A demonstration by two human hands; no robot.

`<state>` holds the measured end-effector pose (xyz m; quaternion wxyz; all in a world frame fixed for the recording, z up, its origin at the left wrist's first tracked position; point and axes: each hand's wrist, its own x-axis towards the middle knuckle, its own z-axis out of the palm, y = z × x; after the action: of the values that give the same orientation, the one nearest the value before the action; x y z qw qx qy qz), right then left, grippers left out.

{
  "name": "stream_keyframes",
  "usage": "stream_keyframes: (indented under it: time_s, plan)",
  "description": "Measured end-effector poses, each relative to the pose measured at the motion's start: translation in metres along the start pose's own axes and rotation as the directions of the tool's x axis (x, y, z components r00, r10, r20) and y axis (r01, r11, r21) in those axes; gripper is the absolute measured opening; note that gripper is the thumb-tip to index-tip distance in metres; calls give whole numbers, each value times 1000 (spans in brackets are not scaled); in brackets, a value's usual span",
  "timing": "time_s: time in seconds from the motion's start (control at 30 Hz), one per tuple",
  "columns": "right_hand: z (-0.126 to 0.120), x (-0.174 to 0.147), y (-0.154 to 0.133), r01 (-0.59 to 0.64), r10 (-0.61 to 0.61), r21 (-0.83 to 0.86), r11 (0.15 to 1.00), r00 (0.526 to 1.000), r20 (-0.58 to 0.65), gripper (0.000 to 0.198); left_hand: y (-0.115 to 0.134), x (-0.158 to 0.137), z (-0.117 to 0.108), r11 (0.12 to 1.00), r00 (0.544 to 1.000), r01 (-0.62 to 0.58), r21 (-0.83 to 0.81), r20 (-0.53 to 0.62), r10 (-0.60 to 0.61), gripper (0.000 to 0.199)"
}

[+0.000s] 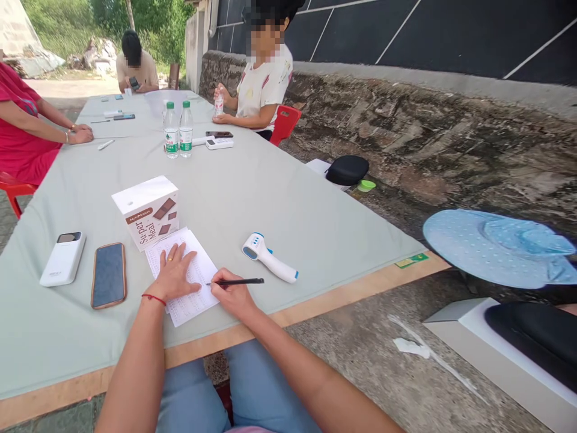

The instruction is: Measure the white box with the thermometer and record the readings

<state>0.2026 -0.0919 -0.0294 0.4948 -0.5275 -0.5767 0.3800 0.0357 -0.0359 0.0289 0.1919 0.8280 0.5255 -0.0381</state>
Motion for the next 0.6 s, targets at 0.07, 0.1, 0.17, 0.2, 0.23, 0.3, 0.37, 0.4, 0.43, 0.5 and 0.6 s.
stream_keyframes:
  time_s: [0.07,0.1,0.17,0.2,0.23,0.3,0.37,0.4,0.43,0.5,0.6]
  plan:
    - [0,0,1,-12,12,13,1000,1000,-7,7,-1,1,1,1000,1000,-3,-4,-6,3,83]
    - [0,0,2,-18,18,17,1000,1000,-13,7,-2,1,2,1000,1000,-4,-6,-7,4,83]
    - [0,0,2,-24,24,13,1000,999,-27,7,-2,1,2,1000,1000,-4,-7,-8,4,83]
    - [0,0,2,-22,23,7,1000,999,-31,7,-2,1,2,1000,1000,-3,-8,-8,3,83]
    - [0,0,2,-19,19,0,1000,999,-33,7,-2,1,2,1000,1000,-2,-8,-7,2,83]
    - [1,0,1,-13,13,-11,1000,1000,-27,7,-1,1,2,1000,1000,-3,-8,-5,3,83]
    - [1,0,1,-11,11,-13,1000,1000,-19,7,0,0,1,1000,1000,-1,-9,-2,1,83]
    - [1,0,0,-11,11,-13,1000,1000,-16,7,0,-1,1,1000,1000,-1,-9,1,1,84]
    - [1,0,1,-10,10,-13,1000,1000,-14,7,1,-1,0,1000,1000,0,-9,3,0,84]
    - [1,0,1,-11,11,-11,1000,1000,-7,8,1,-1,0,1000,1000,1,-8,7,-1,84]
    - [1,0,2,-10,10,-19,1000,1000,-7,8,1,-1,-1,1000,1000,1,-5,9,0,84]
